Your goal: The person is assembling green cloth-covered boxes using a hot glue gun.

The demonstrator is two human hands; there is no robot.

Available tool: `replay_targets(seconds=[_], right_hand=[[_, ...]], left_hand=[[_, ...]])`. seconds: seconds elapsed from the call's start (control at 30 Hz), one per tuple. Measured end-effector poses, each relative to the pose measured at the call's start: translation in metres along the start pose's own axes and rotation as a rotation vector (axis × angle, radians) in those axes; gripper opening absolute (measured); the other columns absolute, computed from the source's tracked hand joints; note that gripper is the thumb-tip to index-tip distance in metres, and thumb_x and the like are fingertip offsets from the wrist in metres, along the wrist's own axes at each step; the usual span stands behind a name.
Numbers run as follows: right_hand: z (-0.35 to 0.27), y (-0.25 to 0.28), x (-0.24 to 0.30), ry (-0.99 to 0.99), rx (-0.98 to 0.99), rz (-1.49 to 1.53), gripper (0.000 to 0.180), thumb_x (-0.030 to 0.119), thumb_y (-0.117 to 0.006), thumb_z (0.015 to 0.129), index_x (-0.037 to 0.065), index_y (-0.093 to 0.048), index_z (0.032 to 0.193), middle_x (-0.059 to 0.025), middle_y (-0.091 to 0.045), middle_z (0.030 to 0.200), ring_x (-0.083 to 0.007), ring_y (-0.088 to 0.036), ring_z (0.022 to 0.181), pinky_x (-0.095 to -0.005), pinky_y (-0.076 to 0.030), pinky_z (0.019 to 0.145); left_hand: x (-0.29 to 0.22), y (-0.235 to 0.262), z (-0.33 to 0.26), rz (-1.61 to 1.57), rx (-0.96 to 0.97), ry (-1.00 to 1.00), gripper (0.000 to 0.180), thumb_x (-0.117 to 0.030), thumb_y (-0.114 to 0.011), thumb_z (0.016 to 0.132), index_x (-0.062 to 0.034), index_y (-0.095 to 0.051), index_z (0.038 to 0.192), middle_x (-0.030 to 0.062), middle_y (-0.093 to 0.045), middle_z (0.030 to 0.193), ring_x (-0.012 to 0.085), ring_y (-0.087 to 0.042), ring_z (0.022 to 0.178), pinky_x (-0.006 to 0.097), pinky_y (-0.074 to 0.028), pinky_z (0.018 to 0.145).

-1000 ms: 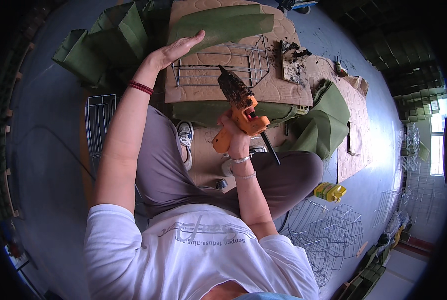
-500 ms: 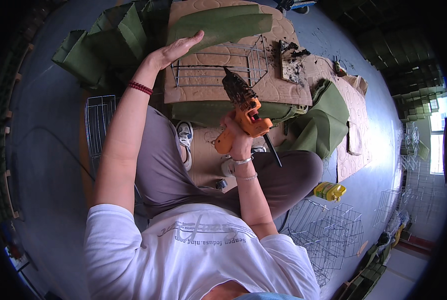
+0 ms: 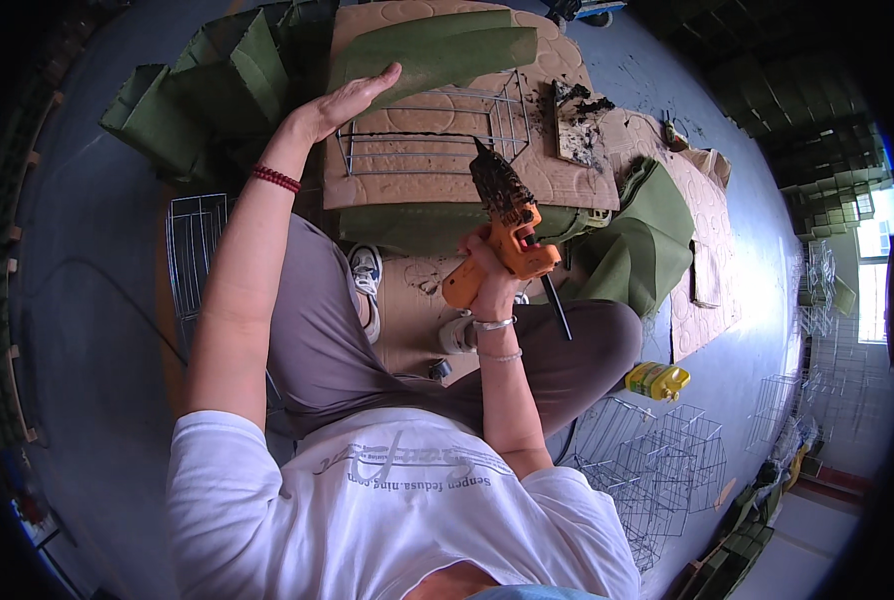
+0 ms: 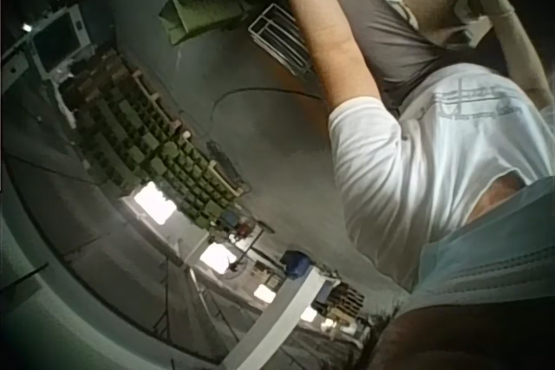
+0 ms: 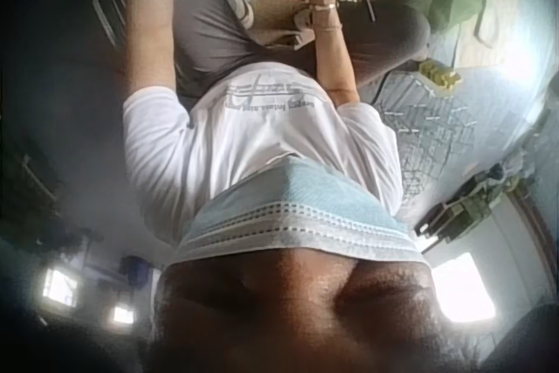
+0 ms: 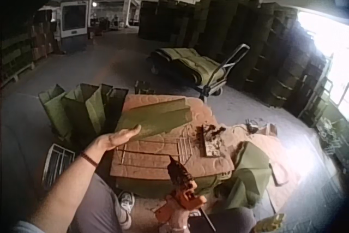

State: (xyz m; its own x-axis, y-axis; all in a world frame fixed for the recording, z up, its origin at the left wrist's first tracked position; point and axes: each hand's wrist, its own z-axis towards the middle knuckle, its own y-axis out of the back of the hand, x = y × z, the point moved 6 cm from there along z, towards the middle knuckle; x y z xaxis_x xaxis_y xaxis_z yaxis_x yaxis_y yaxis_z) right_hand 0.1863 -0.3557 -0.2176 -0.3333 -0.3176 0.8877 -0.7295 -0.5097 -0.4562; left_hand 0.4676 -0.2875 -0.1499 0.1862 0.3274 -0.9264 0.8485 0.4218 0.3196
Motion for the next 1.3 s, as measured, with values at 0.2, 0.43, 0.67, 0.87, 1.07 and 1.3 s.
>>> replay_targets(seconds=[0.2,0.43,0.67,0.87,1.07,1.3], right_hand=[[0.004,0.01,-0.003,0.017,0.027,0.001,0.023,0.001,-0.063,0.079,0.005,-0.054,0.1,-0.0038,-0.057,0.086,-0.0147,-0.058,0.076,-0.0294,-0.048,0.07],[0.006,0.015,0.001,0.034,-0.039,0.01,0.02,-0.002,-0.062,0.076,0.001,-0.055,0.095,-0.0073,-0.058,0.08,-0.0184,-0.057,0.073,-0.0311,-0.046,0.07],[0.007,0.018,0.005,0.053,-0.046,0.019,0.023,-0.003,-0.062,0.077,0.001,-0.055,0.099,-0.0061,-0.057,0.084,-0.0182,-0.058,0.074,-0.0309,-0.045,0.07],[0.011,0.027,0.008,0.074,-0.083,0.051,0.025,-0.004,-0.062,0.077,0.002,-0.055,0.101,-0.0055,-0.057,0.084,-0.0183,-0.059,0.074,-0.0312,-0.045,0.068],[0.012,0.029,0.015,0.103,-0.087,0.045,0.026,-0.005,-0.061,0.076,0.002,-0.055,0.1,-0.0059,-0.057,0.085,-0.0184,-0.059,0.074,-0.0313,-0.046,0.067],[0.015,0.033,0.018,0.139,-0.11,0.026,0.026,-0.004,-0.061,0.076,0.002,-0.054,0.1,-0.0061,-0.057,0.085,-0.0184,-0.059,0.074,-0.0311,-0.047,0.067]], left_hand=[[-0.002,0.0,-0.002,0.012,-0.015,-0.008,0.088,-0.069,-0.033,0.091,-0.0031,-0.02,0.148,0.0134,-0.017,0.156,0.0234,-0.014,0.145,0.037,-0.015,0.117],[0.002,0.001,0.001,0.02,0.001,-0.007,0.09,-0.071,-0.033,0.09,-0.0031,-0.019,0.148,0.0137,-0.016,0.156,0.0238,-0.013,0.145,0.037,-0.014,0.117],[0.002,0.001,0.001,0.019,0.0,0.0,0.093,-0.072,-0.033,0.089,-0.0028,-0.018,0.148,0.0139,-0.015,0.156,0.0238,-0.012,0.145,0.038,-0.013,0.118],[0.001,0.0,0.001,0.008,0.004,-0.003,0.096,-0.074,-0.032,0.088,-0.0007,-0.017,0.148,0.0151,-0.013,0.157,0.0242,-0.01,0.145,0.038,-0.012,0.118],[0.006,0.001,0.002,0.01,-0.018,0.048,0.081,-0.063,-0.035,0.094,-0.0056,-0.019,0.149,0.0089,-0.015,0.157,0.0202,-0.013,0.145,0.035,-0.013,0.117],[0.008,0.003,0.004,0.001,-0.02,0.045,0.075,-0.059,-0.034,0.096,-0.0074,-0.02,0.149,0.0068,-0.015,0.157,0.0196,-0.011,0.145,0.035,-0.012,0.118]])
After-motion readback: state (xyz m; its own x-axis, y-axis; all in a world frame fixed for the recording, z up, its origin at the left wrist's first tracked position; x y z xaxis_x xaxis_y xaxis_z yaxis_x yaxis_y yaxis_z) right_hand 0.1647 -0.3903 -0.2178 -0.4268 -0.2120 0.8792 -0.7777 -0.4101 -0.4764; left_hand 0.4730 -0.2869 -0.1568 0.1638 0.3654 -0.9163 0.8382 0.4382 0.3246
